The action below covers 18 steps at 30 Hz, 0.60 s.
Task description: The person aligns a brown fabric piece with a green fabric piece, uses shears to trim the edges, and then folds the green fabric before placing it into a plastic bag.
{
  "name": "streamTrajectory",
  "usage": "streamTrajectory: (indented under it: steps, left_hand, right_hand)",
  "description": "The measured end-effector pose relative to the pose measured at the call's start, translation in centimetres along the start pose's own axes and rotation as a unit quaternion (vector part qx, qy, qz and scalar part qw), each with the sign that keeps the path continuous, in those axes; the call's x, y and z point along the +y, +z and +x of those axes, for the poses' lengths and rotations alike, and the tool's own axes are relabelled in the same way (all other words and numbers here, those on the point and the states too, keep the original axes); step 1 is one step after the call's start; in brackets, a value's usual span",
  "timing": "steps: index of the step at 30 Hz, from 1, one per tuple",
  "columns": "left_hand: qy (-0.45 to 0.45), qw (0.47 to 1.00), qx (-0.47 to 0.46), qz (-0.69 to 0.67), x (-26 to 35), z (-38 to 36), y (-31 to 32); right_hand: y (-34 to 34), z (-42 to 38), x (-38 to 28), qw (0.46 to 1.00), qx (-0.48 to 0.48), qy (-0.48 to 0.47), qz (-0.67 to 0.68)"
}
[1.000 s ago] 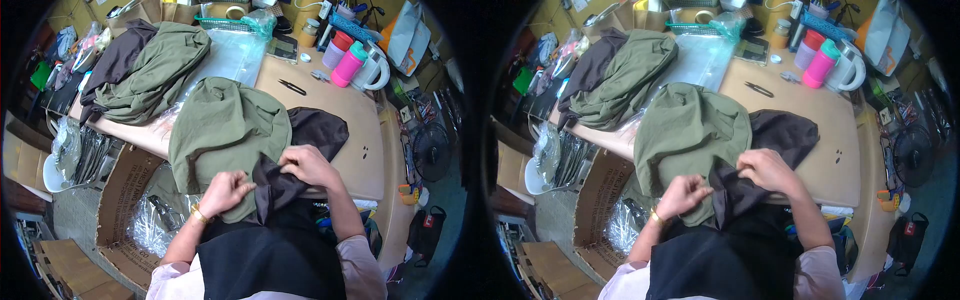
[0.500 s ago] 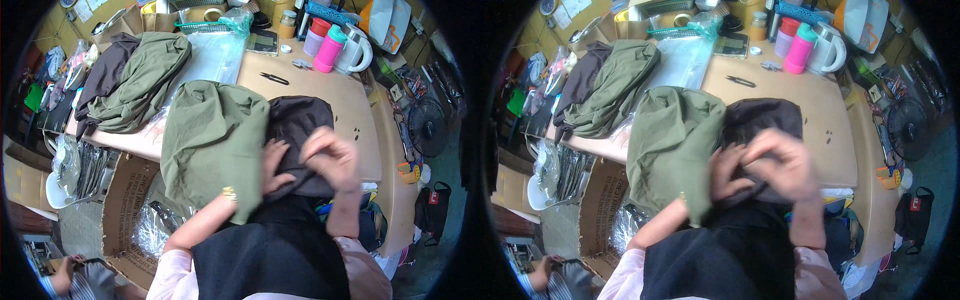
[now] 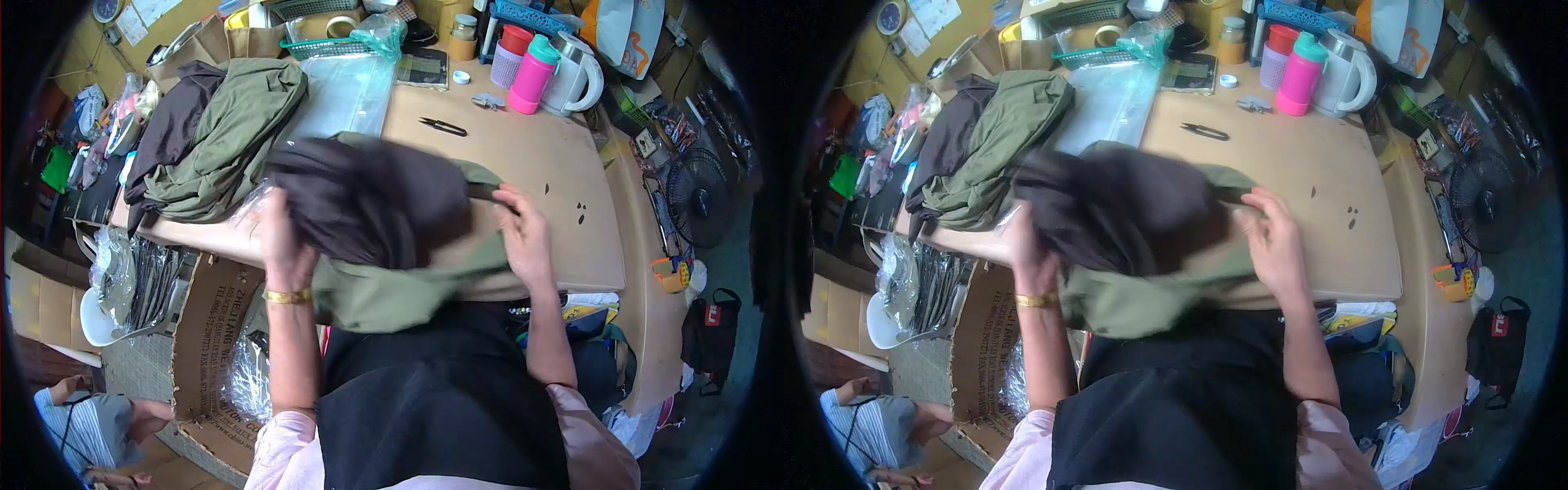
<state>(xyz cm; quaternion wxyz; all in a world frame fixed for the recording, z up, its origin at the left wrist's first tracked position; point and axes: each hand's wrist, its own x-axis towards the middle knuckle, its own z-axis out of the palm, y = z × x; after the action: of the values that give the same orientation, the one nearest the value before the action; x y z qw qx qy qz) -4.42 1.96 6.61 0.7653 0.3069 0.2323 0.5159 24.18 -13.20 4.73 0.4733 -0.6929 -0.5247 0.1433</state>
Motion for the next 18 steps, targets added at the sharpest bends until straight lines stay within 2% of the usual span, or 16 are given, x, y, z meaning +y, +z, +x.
streamTrajectory:
  steps: [1, 2, 3, 4, 5, 6, 7, 8, 9, 11, 12, 13, 15, 16, 18]
  left_hand:
    - [0.123, 0.990, 0.029, -0.062, 1.1, 1.3, 0.2]
    - [0.149, 0.986, 0.008, -0.081, 1.7, 0.5, 1.5]
    - [0.174, 0.980, -0.013, -0.100, 1.8, -0.6, 2.8]
    - [0.173, 0.980, -0.013, -0.099, 0.5, -1.5, 3.1]
    - [0.372, 0.866, -0.114, 0.314, -1.3, -2.6, 3.6]
    - [0.486, 0.549, -0.189, 0.653, -3.0, -3.3, 4.5]
    - [0.281, 0.660, -0.341, 0.608, -2.4, -4.5, 8.6]
    - [0.249, 0.676, -0.379, 0.580, -4.0, -4.8, 8.4]
    - [0.224, 0.727, -0.368, 0.535, -4.6, -4.7, 7.5]
    - [0.116, 0.790, -0.298, 0.524, -5.2, -3.2, 3.4]
    - [0.078, 0.841, -0.209, 0.492, -6.4, -2.6, 1.4]
    - [0.041, 0.883, -0.116, 0.454, -7.7, -2.2, -0.5]
    - [0.080, 0.838, -0.082, 0.533, -8.7, -1.5, -3.1]
    - [0.127, 0.814, -0.051, 0.565, -8.4, -1.9, -2.1]
    - [0.118, 0.804, -0.039, 0.582, -7.6, -3.1, 1.2]
  right_hand:
    - [0.2, -0.3, 0.0, 0.996, 0.044, -0.005, 0.075]
    - [0.6, -0.9, 0.5, 0.970, -0.040, -0.023, 0.240]
    - [1.2, -1.4, 0.9, 0.909, -0.122, -0.040, 0.397]
    - [2.0, -1.7, -2.6, 0.848, -0.170, -0.009, 0.502]
    - [2.2, -2.1, -2.3, 0.847, -0.169, -0.008, 0.504]
    - [2.6, -2.4, -1.6, 0.838, -0.101, 0.079, 0.530]
    - [2.9, -2.5, -0.7, 0.819, -0.033, 0.165, 0.548]
    - [3.1, -2.5, 0.4, 0.791, 0.033, 0.250, 0.558]
    - [2.8, -1.9, 1.5, 0.792, 0.028, 0.250, 0.556]
    - [2.1, -0.3, 4.6, 0.677, 0.122, 0.354, 0.633]
    - [2.4, -0.9, 6.7, 0.701, 0.119, 0.335, 0.618]
    - [2.3, -1.2, 7.5, 0.702, 0.123, 0.336, 0.616]
    - [1.8, -1.4, 8.7, 0.830, 0.052, 0.261, 0.490]
    - [1.7, -1.5, 9.1, 0.881, 0.014, 0.219, 0.419]
    - [1.7, -2.2, 9.8, 0.952, -0.061, 0.135, 0.268]
